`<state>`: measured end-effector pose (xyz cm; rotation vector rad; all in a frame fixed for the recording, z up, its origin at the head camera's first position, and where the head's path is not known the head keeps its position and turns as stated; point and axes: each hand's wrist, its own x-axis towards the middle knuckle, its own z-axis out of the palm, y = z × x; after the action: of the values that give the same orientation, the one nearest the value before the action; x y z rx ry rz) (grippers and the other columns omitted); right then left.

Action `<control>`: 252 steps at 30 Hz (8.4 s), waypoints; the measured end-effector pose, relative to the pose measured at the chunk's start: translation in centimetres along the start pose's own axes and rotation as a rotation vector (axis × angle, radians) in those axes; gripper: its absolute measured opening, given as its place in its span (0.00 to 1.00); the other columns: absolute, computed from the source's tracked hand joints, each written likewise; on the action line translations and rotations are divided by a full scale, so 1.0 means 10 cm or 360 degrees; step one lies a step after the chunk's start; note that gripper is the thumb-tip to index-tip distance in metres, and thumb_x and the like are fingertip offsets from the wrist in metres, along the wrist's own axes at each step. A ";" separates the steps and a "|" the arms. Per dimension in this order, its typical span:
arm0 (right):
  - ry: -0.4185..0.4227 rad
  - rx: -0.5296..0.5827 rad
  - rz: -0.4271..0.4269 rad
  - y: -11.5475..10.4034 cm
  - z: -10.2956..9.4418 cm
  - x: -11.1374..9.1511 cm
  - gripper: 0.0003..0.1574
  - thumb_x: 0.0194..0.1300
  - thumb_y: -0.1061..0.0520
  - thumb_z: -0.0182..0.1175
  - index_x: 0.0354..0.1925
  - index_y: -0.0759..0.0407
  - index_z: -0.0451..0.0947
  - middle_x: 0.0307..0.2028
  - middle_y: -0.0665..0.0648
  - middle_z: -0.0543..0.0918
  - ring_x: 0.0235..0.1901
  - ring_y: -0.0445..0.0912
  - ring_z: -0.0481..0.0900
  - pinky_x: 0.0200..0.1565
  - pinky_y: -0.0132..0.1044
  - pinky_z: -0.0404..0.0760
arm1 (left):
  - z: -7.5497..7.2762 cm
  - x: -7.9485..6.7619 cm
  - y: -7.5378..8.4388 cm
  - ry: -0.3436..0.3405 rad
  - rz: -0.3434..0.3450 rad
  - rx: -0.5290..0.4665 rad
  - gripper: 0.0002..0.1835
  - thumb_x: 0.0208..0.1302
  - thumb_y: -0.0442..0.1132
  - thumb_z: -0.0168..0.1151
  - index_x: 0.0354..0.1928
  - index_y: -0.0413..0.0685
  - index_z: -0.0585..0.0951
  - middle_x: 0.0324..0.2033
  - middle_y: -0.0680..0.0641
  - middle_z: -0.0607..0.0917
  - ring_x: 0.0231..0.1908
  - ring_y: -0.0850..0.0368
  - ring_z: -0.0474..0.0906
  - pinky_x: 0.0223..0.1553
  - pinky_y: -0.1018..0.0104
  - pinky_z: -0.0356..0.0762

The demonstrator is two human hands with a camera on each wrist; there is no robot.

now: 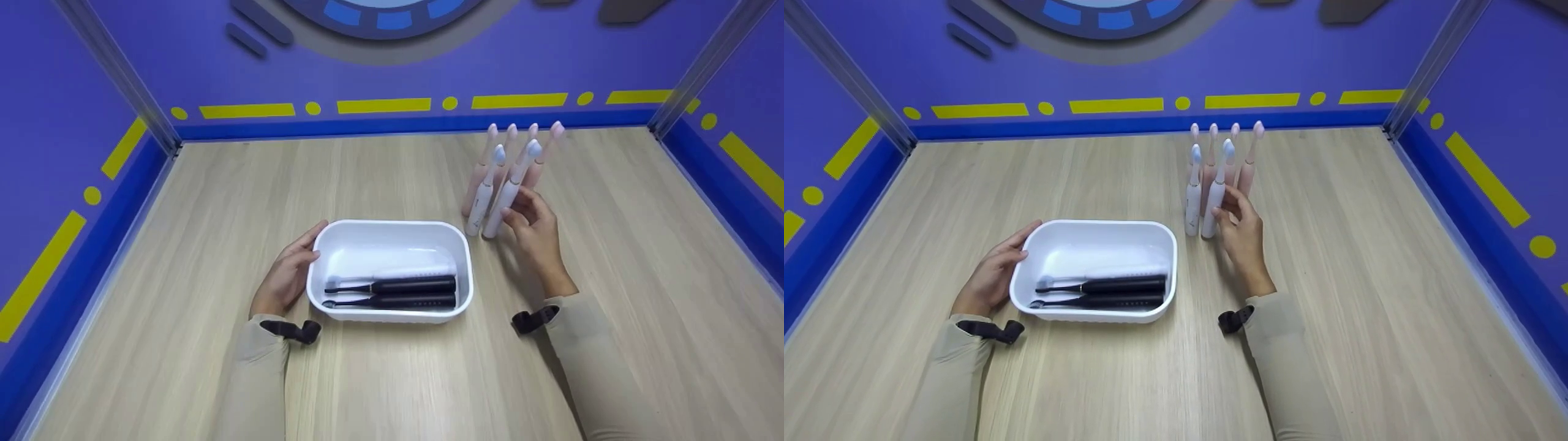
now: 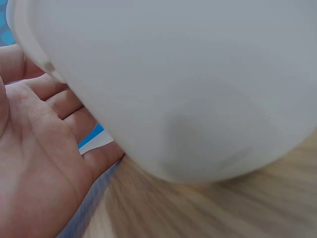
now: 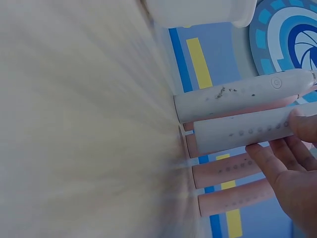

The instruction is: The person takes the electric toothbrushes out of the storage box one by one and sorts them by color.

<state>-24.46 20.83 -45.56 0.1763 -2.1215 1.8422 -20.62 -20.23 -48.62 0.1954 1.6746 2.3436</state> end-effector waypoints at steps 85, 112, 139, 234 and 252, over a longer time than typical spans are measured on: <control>0.0209 0.0084 -0.0136 -0.22 -0.04 0.00 0.25 0.61 0.63 0.64 0.56 0.67 0.73 0.44 0.55 0.79 0.45 0.44 0.78 0.41 0.26 0.81 | 0.02 -0.02 0.01 0.0018 -0.0024 -0.0027 0.34 0.63 0.24 0.39 0.74 0.37 0.51 0.75 0.42 0.50 0.75 0.53 0.43 0.75 0.58 0.38; -0.0405 0.0004 -0.0172 -0.65 0.15 -0.21 0.23 0.59 0.70 0.62 0.54 0.71 0.75 0.42 0.56 0.82 0.43 0.40 0.81 0.45 0.28 0.81 | 0.01 0.00 0.01 0.0002 -0.0022 0.0007 0.34 0.64 0.25 0.39 0.74 0.37 0.51 0.75 0.42 0.50 0.75 0.53 0.42 0.75 0.58 0.38; -0.1423 -0.0618 -0.0305 -0.83 0.52 -0.06 0.23 0.63 0.58 0.63 0.54 0.68 0.76 0.44 0.66 0.84 0.45 0.53 0.82 0.49 0.48 0.82 | 0.01 0.00 0.02 0.0044 -0.0052 0.0047 0.34 0.65 0.26 0.41 0.74 0.37 0.52 0.76 0.44 0.50 0.75 0.55 0.41 0.75 0.60 0.37; -0.2173 -0.1505 0.0129 -0.72 1.48 0.06 0.21 0.59 0.62 0.64 0.53 0.56 0.80 0.50 0.60 0.83 0.39 0.46 0.80 0.36 0.35 0.78 | -0.01 0.00 0.01 0.0005 -0.0005 -0.0013 0.35 0.62 0.25 0.40 0.73 0.35 0.52 0.75 0.41 0.51 0.75 0.51 0.45 0.75 0.57 0.40; -0.2131 -0.1588 -0.0075 -0.66 1.50 0.00 0.19 0.57 0.63 0.62 0.49 0.57 0.81 0.45 0.59 0.85 0.47 0.48 0.81 0.51 0.40 0.79 | 0.00 0.00 0.00 0.0016 0.0004 -0.0007 0.35 0.62 0.25 0.40 0.73 0.34 0.51 0.75 0.41 0.50 0.75 0.51 0.42 0.75 0.58 0.38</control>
<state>-24.86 5.09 -41.02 1.4396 -3.4363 0.2490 -20.58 -20.21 -48.56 0.1852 1.6748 2.3540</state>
